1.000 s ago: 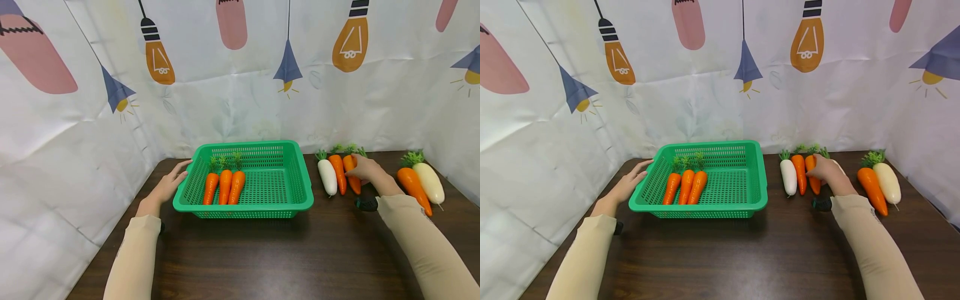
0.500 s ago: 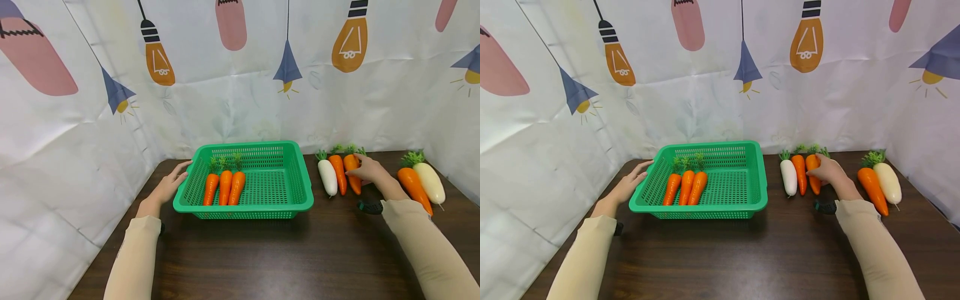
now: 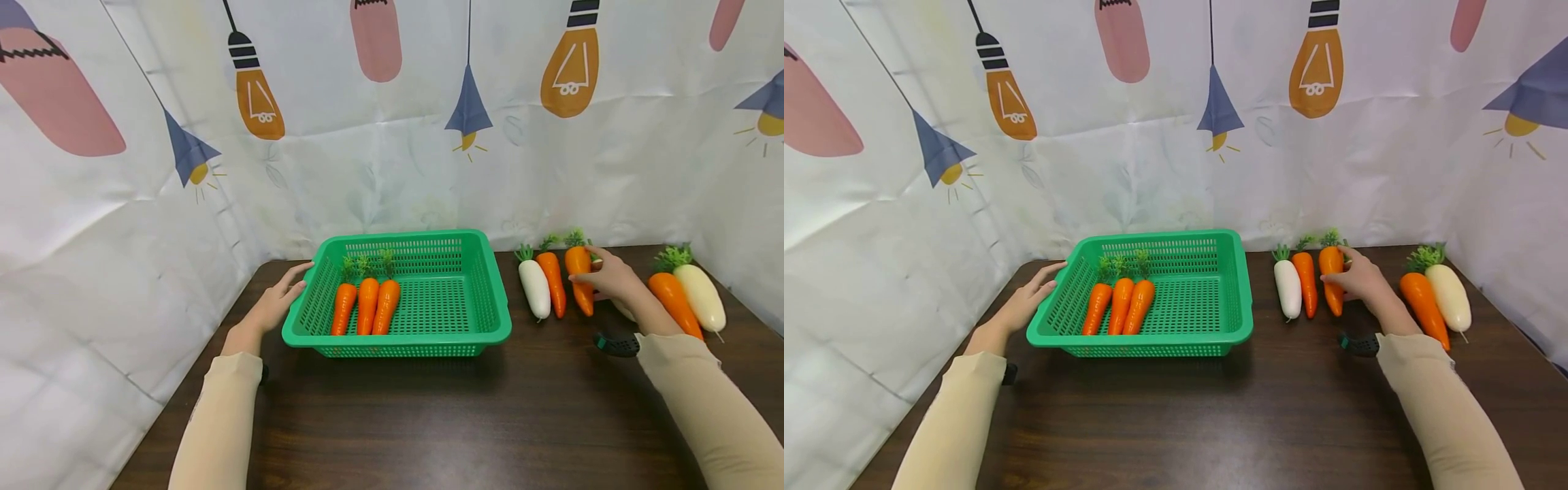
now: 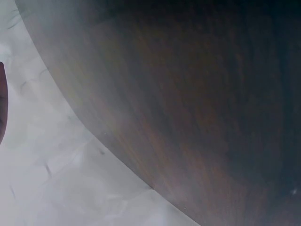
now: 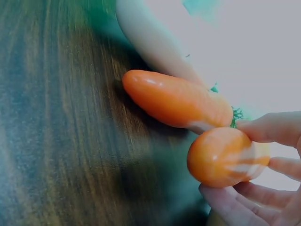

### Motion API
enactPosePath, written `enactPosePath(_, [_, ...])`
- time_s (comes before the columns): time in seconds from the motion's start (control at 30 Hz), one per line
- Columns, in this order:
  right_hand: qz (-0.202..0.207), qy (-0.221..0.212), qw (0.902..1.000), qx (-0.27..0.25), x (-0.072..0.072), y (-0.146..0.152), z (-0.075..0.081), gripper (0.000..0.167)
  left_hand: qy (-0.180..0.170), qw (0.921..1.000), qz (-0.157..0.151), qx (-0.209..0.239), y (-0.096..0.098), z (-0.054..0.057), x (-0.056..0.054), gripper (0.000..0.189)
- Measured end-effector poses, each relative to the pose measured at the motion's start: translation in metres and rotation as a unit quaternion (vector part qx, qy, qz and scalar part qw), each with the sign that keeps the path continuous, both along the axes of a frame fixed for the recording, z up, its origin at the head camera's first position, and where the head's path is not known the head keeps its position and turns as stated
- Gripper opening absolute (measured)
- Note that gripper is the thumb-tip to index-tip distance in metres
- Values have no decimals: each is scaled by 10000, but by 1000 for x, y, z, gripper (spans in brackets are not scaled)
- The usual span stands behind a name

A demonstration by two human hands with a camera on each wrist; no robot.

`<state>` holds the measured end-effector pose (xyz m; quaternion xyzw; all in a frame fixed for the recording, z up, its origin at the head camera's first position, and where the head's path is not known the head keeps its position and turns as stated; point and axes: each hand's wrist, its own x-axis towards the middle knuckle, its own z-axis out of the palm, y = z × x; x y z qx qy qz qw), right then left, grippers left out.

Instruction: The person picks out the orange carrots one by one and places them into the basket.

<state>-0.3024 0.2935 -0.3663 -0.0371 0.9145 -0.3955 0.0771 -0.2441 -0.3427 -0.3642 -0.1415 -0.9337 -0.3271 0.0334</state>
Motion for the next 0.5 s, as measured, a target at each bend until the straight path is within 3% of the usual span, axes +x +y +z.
enactPosePath(0.27, [14, -51, 9984, -561, 10, -2, 1, 92, -18, 10000, 4, 31, 1, 0, 0, 55])
enactPosePath(0.5, [178, 142, 9984, -517, 14, -1, 8, 91, -39, 10000, 16, 39, 1, 1, 1, 55])
